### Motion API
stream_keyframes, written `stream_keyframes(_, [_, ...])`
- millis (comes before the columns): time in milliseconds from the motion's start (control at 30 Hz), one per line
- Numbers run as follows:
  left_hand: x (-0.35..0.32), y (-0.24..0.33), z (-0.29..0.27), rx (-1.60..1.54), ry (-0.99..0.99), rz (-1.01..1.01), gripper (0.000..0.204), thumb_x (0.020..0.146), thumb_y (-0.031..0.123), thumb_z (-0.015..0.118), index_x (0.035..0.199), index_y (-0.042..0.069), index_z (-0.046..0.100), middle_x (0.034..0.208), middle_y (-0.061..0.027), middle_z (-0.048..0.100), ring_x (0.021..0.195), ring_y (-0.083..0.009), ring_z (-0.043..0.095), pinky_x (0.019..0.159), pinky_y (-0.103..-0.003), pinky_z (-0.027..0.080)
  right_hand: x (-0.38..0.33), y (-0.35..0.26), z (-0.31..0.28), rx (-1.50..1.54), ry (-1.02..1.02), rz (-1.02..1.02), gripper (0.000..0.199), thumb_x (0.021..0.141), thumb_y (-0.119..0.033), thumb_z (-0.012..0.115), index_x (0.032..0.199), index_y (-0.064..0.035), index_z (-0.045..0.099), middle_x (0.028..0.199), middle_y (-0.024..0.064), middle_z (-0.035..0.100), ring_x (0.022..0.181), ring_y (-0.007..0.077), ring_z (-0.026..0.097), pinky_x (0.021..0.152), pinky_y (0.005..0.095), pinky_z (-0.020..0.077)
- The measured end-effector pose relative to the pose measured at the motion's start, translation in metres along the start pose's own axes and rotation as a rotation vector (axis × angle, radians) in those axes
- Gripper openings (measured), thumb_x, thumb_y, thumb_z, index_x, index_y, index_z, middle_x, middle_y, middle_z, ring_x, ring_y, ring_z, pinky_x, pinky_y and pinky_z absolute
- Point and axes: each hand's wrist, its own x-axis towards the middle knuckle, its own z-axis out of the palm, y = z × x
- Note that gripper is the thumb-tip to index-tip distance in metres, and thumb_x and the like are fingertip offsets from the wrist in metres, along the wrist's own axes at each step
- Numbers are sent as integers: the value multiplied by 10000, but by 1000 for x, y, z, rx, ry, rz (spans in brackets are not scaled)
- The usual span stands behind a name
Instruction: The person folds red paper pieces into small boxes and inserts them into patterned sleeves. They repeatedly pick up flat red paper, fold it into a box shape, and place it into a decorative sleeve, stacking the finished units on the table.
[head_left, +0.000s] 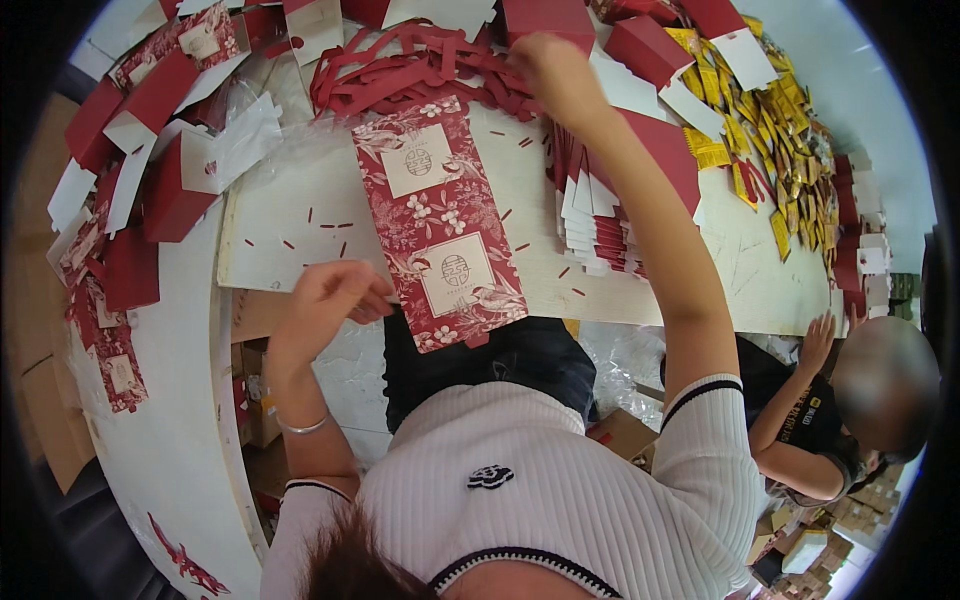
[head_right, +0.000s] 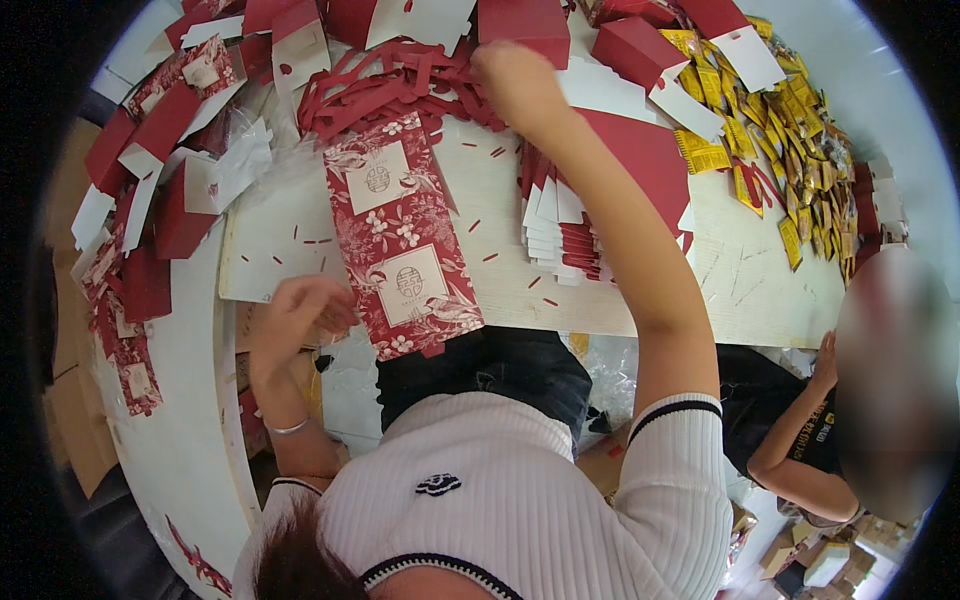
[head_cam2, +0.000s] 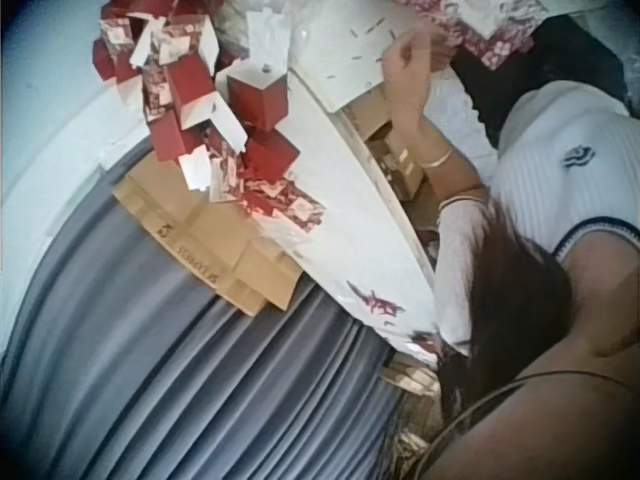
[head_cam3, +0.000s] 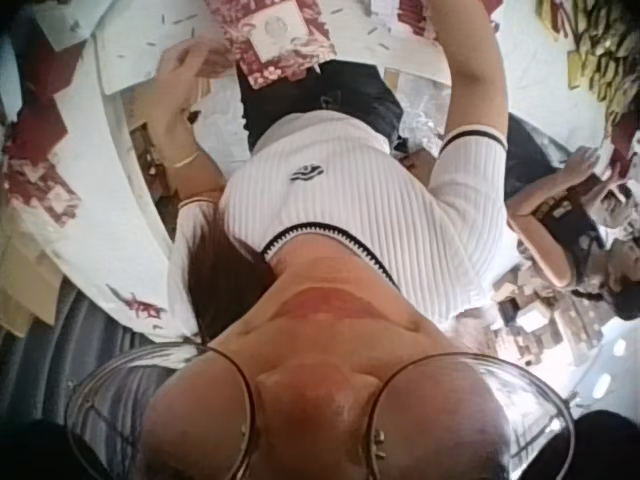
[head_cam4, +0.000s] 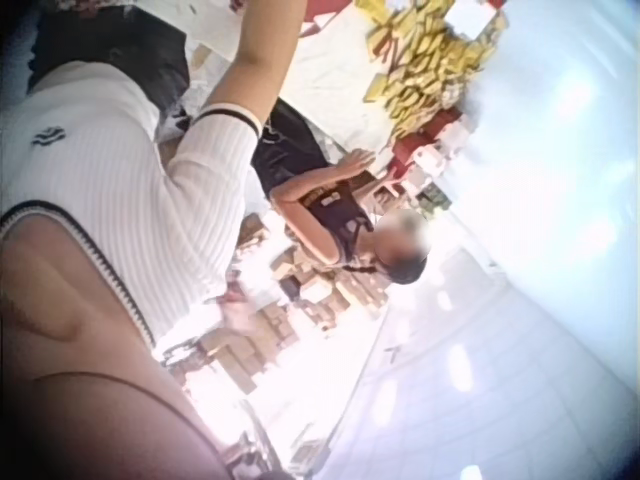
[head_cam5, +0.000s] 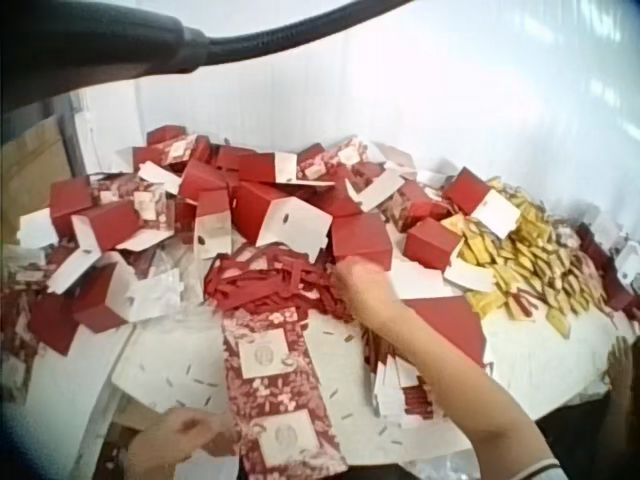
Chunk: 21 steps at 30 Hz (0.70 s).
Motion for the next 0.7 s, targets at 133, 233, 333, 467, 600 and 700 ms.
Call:
stream_keyframes(133, [-19,19,-8,-233,-58,315,466,923,373,381,1006,-42,577,821,-134,633,605,-130,574,495,-217,473,-1,-52,-67,340,182,192,126,751,-55,533,869,-23,563,858,153,590,694,277,590,552,340,470])
stream_keyframes(233, [-5,50,21,-325,-33,425,516,917,398,379,1149,-49,488,944,-145,607,668,-138,581,504,-236,499,-31,-104,-94,46,220,-329,181,676,-68,576,833,20,564,826,144,593,611,236,587,533,297,482])
stream_keyframes(333, [16,57,34,-570,-198,315,483,905,331,444,1229,-26,411,1036,-135,568,731,-143,583,553,-258,528,-54,-140,-91,171,322,-540,237,614,-92,605,814,31,574,836,158,584,629,214,595,537,277,495])
stream_keyframes(467, [17,55,53,-651,-287,390,372,831,85,571,1171,8,441,1007,-108,564,745,-142,588,576,-265,532,-64,-142,-95,394,274,-329,191,672,3,593,853,48,556,872,175,570,654,230,586,530,263,488])
stream_keyframes(600, [11,50,65,-565,-221,336,171,844,25,525,1000,9,456,899,-91,576,704,-132,583,527,-234,498,-66,-154,-100,972,191,-46,83,890,-78,451,910,2,466,917,245,590,604,187,571,533,226,449])
stream_keyframes(700, [9,49,69,-734,-188,448,161,838,11,529,979,11,451,859,-90,575,673,-118,575,509,-221,475,-68,-159,-107,1632,77,190,261,902,-283,473,913,-48,358,787,241,595,514,154,537,471,201,427])
